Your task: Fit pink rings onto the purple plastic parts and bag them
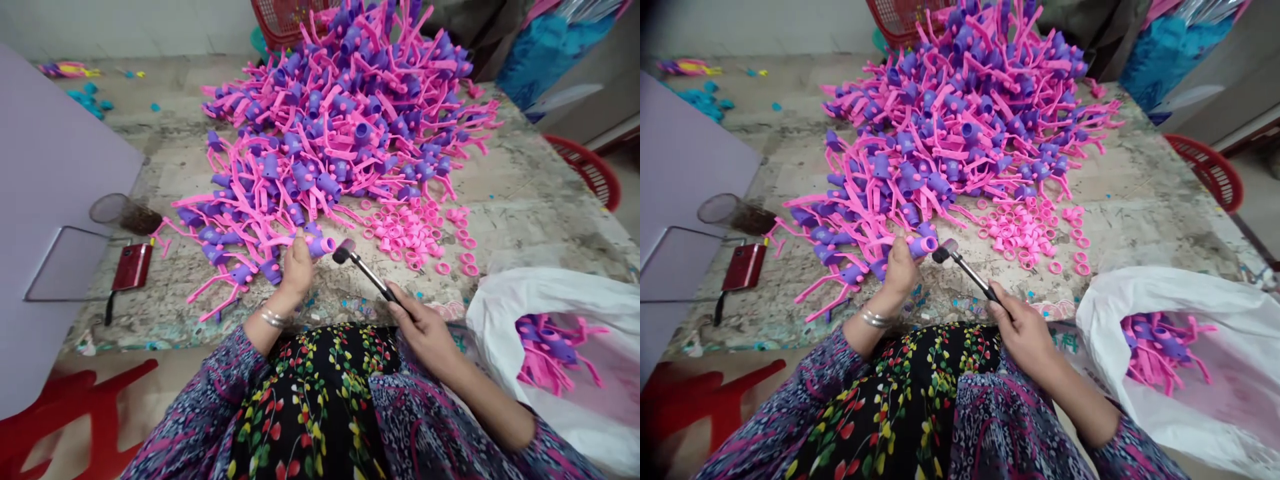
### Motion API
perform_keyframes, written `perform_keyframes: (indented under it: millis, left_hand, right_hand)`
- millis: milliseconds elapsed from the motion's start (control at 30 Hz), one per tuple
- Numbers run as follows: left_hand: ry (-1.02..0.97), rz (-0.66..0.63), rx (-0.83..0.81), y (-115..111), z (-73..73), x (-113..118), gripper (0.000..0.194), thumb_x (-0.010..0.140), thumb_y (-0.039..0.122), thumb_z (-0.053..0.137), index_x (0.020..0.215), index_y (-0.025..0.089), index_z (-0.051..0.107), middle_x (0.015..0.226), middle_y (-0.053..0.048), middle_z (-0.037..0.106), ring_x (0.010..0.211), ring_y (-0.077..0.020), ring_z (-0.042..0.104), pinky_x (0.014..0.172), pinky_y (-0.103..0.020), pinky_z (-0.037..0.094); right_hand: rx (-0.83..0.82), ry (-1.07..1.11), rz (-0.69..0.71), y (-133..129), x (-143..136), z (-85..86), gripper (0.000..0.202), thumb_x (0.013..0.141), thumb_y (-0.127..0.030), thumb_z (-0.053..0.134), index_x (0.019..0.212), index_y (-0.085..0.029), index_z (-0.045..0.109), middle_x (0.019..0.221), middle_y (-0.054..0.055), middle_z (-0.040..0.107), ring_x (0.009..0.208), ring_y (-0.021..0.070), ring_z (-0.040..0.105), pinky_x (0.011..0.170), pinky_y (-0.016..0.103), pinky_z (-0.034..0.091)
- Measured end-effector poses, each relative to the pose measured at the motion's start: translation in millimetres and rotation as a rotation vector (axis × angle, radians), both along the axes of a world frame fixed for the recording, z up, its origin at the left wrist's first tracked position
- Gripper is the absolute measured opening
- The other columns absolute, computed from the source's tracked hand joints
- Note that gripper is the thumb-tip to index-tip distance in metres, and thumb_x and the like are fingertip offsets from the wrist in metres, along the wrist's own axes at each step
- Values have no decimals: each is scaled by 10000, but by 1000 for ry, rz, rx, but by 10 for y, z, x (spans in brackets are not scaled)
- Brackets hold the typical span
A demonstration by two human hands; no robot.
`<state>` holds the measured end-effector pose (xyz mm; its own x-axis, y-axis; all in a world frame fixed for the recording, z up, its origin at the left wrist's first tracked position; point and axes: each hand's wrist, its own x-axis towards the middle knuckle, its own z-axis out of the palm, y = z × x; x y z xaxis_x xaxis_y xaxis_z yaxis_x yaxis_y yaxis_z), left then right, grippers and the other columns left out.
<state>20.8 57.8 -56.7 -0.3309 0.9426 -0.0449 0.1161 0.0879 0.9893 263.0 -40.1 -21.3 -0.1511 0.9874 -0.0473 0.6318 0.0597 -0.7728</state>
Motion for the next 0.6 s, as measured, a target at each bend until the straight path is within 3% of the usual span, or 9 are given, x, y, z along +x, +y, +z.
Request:
perform_keyframes:
  millis: [133, 200, 267, 333, 433, 500, 600]
  left_hand:
    - [-36, 9, -32, -13, -10, -16, 483, 905, 628, 321, 830, 213, 557, 776, -27, 574, 772, -178, 595, 654, -298, 513]
    - [-88, 27, -60, -16, 10, 8, 467, 903, 618, 328, 835, 213, 551, 791, -27, 577, 773, -172, 597, 625, -277, 514]
    - [-138, 43, -83, -12, 38, 44, 455, 903, 604, 334, 823, 210, 545, 796, -29, 578, 755, -164, 592, 594, -258, 511]
    - [-160, 37, -84, -4, 65, 69, 439, 903, 590, 354, 817, 207, 551, 794, -32, 581, 739, -158, 584, 588, -251, 509]
    - [-139, 61, -67, 5, 86, 60, 409, 904, 564, 393, 839, 205, 579, 788, -36, 593, 745, -158, 585, 605, -252, 507]
    - [-121, 88, -66, 8, 81, 29, 406, 908, 555, 393, 859, 207, 595, 774, -31, 596, 749, -159, 589, 610, -252, 506]
    - [-74, 74, -64, 11, 48, -10, 423, 918, 544, 374, 843, 195, 602, 722, -28, 584, 729, -163, 588, 605, -259, 500]
  right_hand:
    - [74, 84, -193, 44, 39, 93, 459, 938, -395, 511, 1367, -239, 552, 1140, 67, 715, 1142, 255, 640, 982, 422, 522]
    - [67, 154, -239, 63, 45, 208, 462, 934, -393, 522, 1368, -238, 550, 923, 47, 734, 934, 222, 697, 818, 368, 584]
    - [56, 231, -269, 71, 30, 287, 471, 940, -388, 516, 1388, -245, 521, 750, 7, 685, 672, 165, 662, 616, 296, 567]
    - [93, 260, -307, 70, 3, 283, 482, 951, -386, 492, 1416, -258, 483, 741, -3, 671, 593, 141, 621, 566, 275, 541]
    - [48, 149, -178, 69, -27, 153, 467, 931, -405, 511, 1377, -267, 539, 982, 49, 733, 864, 208, 698, 802, 368, 579]
    - [-66, 77, -39, 71, -27, 78, 446, 915, -419, 527, 1327, -262, 594, 1173, 66, 707, 1099, 264, 657, 982, 444, 516]
    - [-72, 102, -93, 71, -13, 101, 470, 927, -419, 508, 1361, -246, 558, 1293, 60, 648, 1242, 278, 577, 1084, 485, 429]
